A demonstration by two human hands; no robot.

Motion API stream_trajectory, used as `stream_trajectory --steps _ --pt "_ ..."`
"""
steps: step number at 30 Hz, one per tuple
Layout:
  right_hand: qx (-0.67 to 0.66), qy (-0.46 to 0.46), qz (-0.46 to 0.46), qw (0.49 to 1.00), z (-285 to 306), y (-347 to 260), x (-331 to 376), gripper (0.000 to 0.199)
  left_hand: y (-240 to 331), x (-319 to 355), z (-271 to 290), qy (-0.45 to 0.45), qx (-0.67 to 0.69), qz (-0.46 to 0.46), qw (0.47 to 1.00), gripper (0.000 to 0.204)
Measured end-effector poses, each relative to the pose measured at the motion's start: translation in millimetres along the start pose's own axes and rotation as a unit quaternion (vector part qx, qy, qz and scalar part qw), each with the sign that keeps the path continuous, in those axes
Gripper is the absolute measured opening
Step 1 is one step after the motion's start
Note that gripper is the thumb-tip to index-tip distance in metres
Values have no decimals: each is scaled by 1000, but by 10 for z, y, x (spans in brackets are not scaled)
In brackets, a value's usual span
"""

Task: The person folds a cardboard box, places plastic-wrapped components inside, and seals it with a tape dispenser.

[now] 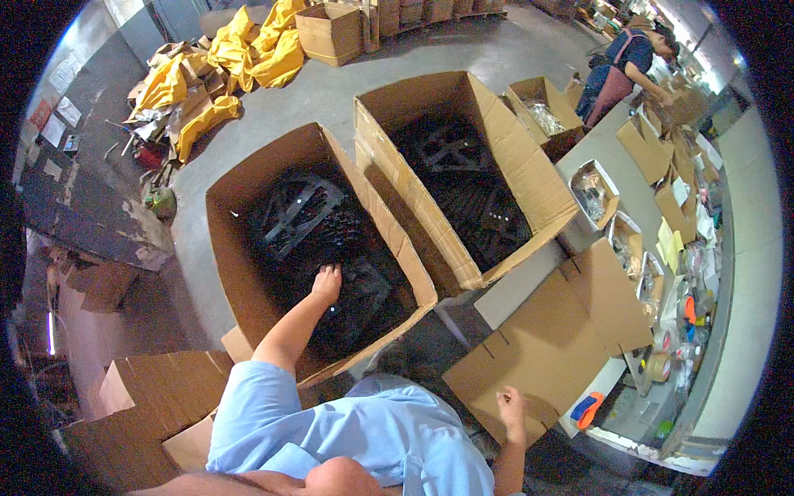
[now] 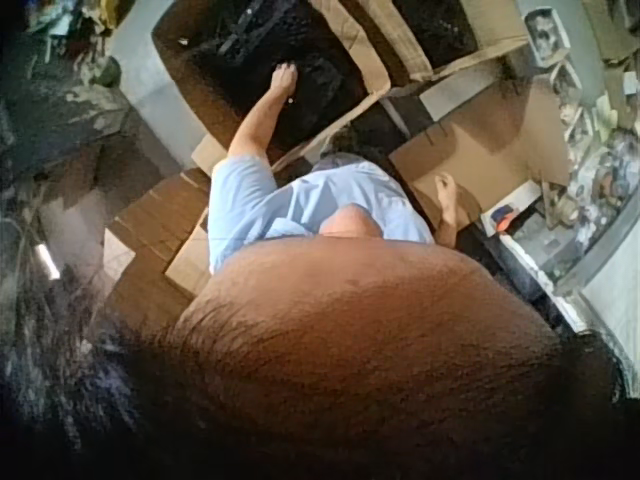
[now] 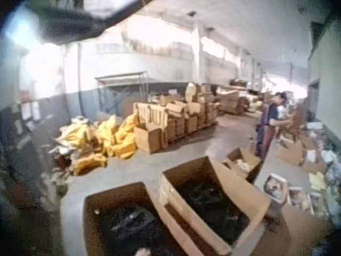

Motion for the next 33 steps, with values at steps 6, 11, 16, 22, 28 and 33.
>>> stream_trajectory --steps 6,11,16,22,28,33 --pt "19 22 -25 999 13 191 164 42 121 298 465 26 7 -25 999 31" --pt "-77 24 -56 995 21 426 234 43 116 701 1584 -71 135 -130 980 39" --pt "-74 62 -74 993 275 508 271 45 151 1262 3700 42 177 -134 974 39" --pt "-152 130 -87 976 611 1201 49 38 2147 1518 4845 42 177 -605 775 39" --pt "-135 222 -18 965 1446 1688 -247 29 5186 1177 3861 -68 111 -755 643 38" --pt "-270 332 19 904 2736 1877 -669 26 7010 538 2716 -345 -45 -654 671 42"
Point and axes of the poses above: each hand's wrist, its own x-axis away from the middle knuckle, its own z-axis out of the back of the hand, y = z × x, the point moved 7 cm from there along -x, towards the middle knuckle, and after that the axes turned 12 degrees about -x, right-handed, at the moved point
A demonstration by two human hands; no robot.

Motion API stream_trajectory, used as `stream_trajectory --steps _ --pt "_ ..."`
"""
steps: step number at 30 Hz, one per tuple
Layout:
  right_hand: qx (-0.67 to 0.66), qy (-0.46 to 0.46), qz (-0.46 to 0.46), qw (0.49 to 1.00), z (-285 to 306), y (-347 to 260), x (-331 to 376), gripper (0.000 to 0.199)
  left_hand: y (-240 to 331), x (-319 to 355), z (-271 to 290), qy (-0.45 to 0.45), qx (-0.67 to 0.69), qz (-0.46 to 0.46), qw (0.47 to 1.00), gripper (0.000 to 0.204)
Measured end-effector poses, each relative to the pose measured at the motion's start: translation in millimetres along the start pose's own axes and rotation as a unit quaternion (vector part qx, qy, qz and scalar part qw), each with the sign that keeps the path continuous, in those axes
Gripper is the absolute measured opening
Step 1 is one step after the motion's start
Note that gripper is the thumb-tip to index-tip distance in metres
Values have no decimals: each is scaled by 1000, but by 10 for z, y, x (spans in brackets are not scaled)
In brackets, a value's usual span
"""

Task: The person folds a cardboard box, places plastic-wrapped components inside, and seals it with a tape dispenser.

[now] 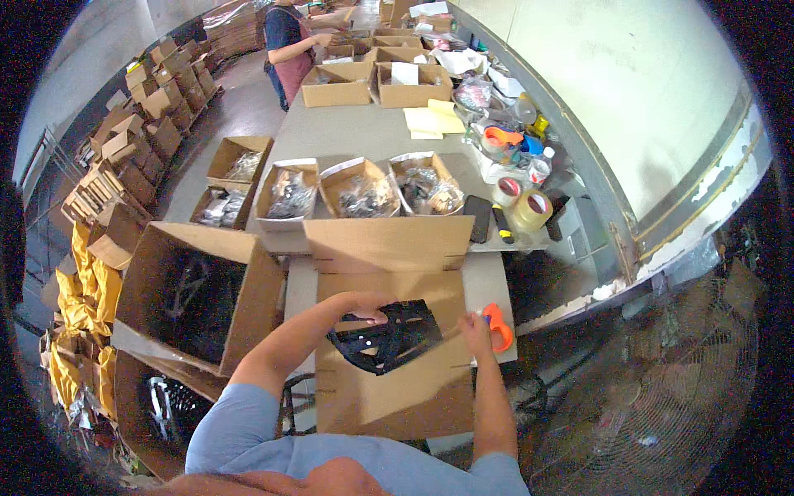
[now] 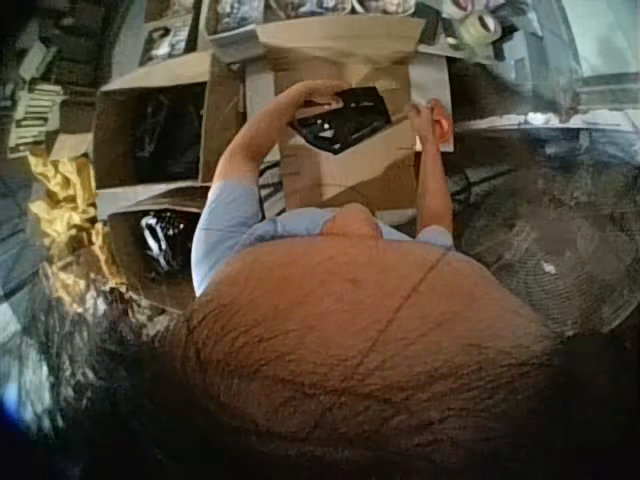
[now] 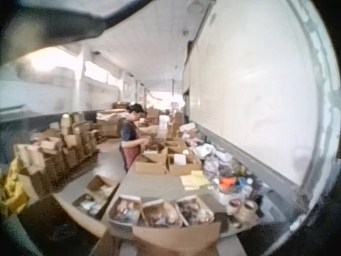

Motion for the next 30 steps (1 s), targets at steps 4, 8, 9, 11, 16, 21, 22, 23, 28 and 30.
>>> stream_trajectory --steps 4,8,9,11,16,21,22,23,28,30 --pt "-80 107 57 989 386 -172 -1302 23 -600 -966 147 135 -134 -2 982 53" --pt "-87 134 94 983 407 -974 -2370 36 -289 -631 464 271 -283 179 902 70" --pt "-11 138 93 986 330 -1097 -2607 42 -287 -547 415 307 -266 201 891 69" --pt "161 -28 -99 982 74 -983 -3045 63 -276 -451 222 374 -230 238 866 66" --pt "113 -180 -185 959 -239 -298 -3491 60 151 -176 -705 233 -156 304 911 85" --pt "-327 -128 -286 892 -316 -747 -3246 22 -108 -215 -1224 298 -209 303 881 83" --pt "-343 -95 -285 890 -200 -758 -3281 25 -123 -272 -1210 301 -232 297 876 79" --pt "-383 -86 -261 882 -84 -766 -3307 27 -114 -326 -1195 296 -236 293 878 79" --pt "-395 -123 -79 907 312 -1355 -2959 32 -219 -367 -1183 317 -189 292 882 81" --pt "-385 -128 -43 913 576 -1713 -2611 37 -209 -350 -1127 356 -133 284 880 89"
Point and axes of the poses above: each hand's wrist, its own x-axis away from the middle knuckle, its own z-axis out of the back of the hand, y = z × x, the point moved 7 cm from there along -x, towards the middle knuckle, and after that the axes turned 12 degrees about -x, right-handed, at the moved point
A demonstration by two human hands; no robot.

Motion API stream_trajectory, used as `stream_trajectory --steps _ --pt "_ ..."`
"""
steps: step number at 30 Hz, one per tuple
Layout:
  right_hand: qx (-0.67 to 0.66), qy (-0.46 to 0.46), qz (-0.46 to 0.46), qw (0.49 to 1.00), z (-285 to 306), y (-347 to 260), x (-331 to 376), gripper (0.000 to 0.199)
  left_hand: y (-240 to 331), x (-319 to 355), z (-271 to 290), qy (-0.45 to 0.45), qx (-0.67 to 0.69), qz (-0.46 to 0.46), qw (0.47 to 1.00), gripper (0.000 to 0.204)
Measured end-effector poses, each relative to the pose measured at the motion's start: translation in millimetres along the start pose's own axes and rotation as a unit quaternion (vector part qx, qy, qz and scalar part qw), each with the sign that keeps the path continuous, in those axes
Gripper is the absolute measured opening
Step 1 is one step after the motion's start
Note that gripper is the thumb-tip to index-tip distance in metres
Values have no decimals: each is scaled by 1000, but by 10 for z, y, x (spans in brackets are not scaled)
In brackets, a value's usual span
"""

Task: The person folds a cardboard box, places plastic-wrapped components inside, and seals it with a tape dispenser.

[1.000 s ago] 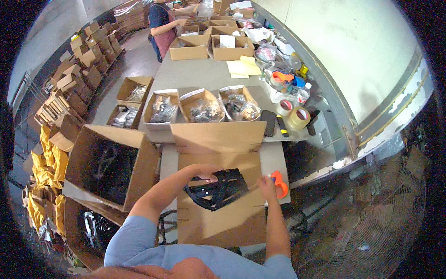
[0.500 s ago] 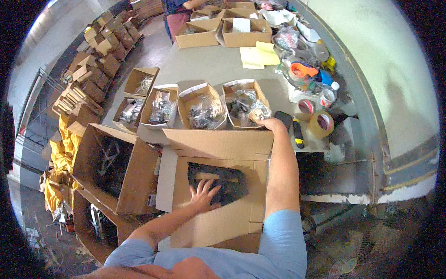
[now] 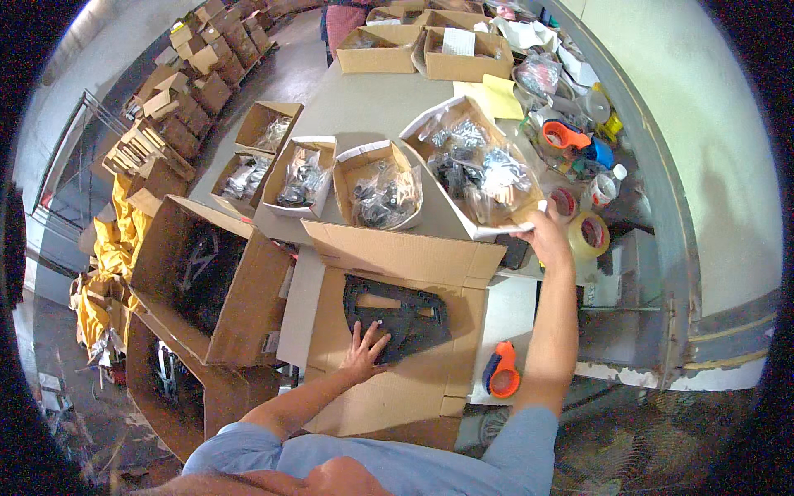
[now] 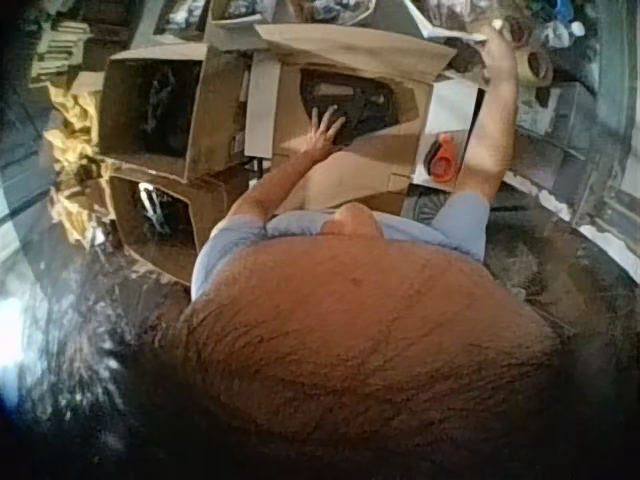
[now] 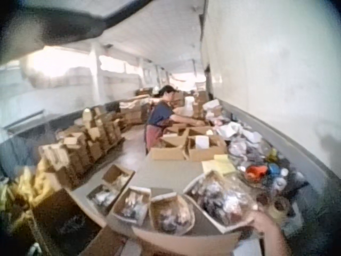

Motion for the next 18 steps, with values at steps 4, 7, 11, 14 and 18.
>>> stream_trajectory --steps 4,7,11,14,18 --pt "-7 -16 -16 1000 -47 -63 463 53 -100 58 236 63 87 75 991 112" --pt "-36 -56 -54 996 39 206 771 64 -298 187 450 288 177 41 940 126" --pt "86 -147 -90 981 -339 781 1229 79 -461 332 676 366 250 19 896 135" --pt "194 -148 -35 969 -342 1276 1390 73 -428 281 711 364 258 -16 895 137" --pt "399 -168 117 894 -751 1356 1796 68 -418 179 331 216 258 54 940 122"
Point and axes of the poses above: each hand's wrist, its own x-axis away from the middle knuckle, its own z-axis out of the back of the hand, y = z × x, the point moved 7 cm from there along -x, towards the middle knuckle, and after that the axes turned 12 degrees about -x, right-handed, at the moved point
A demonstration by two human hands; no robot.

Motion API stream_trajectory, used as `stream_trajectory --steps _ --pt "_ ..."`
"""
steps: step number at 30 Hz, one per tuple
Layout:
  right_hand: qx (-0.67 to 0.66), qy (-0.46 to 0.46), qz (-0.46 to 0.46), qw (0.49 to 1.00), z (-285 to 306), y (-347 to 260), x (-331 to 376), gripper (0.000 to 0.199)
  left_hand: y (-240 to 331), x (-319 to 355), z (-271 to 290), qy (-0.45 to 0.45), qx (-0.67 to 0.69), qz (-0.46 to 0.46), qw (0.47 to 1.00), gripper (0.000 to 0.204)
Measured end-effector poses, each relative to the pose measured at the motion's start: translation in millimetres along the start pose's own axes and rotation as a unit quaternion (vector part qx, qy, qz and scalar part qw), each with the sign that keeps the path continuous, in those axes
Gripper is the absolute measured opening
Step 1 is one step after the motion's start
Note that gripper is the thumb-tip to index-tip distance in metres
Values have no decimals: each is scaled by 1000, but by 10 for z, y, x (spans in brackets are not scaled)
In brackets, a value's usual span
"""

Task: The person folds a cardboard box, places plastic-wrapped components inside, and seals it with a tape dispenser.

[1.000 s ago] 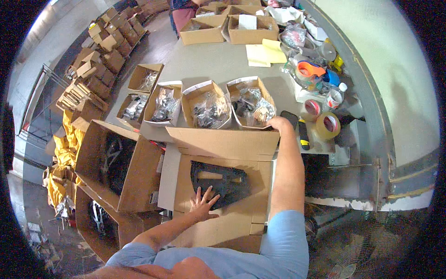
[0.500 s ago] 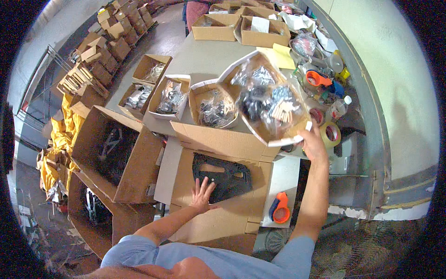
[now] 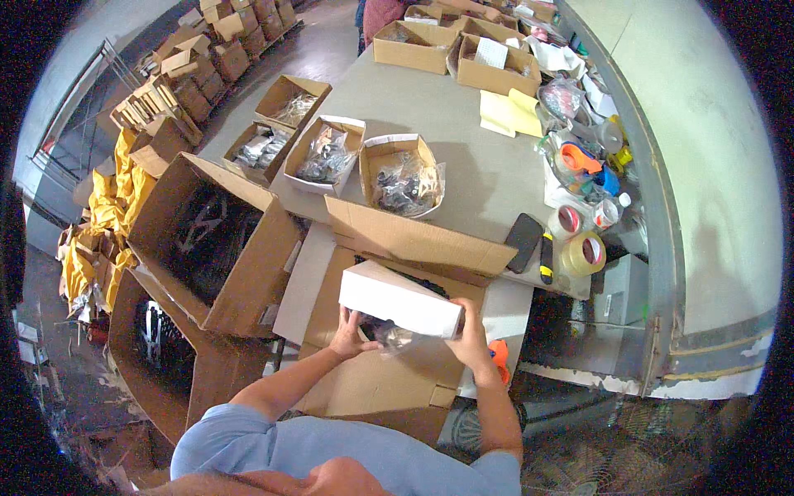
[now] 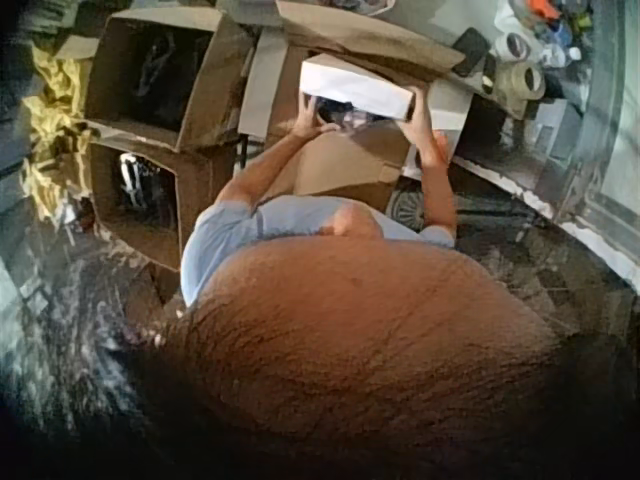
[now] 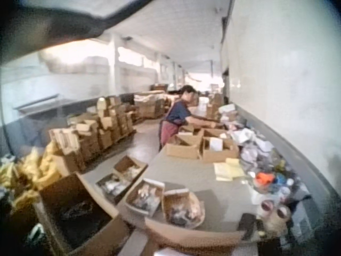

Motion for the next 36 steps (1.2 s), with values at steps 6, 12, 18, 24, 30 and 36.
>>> stream_trajectory --steps 6,12,18,24,30,36 --pt "25 191 70 979 255 4 127 74 36 -104 -136 -91 -132 119 980 89" --pt "-116 329 75 934 820 -63 -167 73 486 -251 -276 -168 -283 -44 943 74" --pt "-352 301 -96 881 1050 89 -1288 67 550 -11 -346 -138 -269 -51 952 66" --pt "-316 246 -197 895 1071 788 -1694 36 506 62 -91 -132 -249 -40 959 71" --pt "86 243 57 965 335 178 -1048 30 -3 -338 1745 116 -251 32 961 70" --pt "13 163 -3 987 -872 188 -3 17 -2086 -737 3543 145 -306 224 914 33"
Point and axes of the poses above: each hand's wrist, its own x-axis away from the middle knuckle, its own z-axis out of the back of the hand, y = z × x, the point moved 7 cm from there along -x, towards the middle knuckle, and after that the axes turned 12 degrees about -x, right-handed, at the moved point
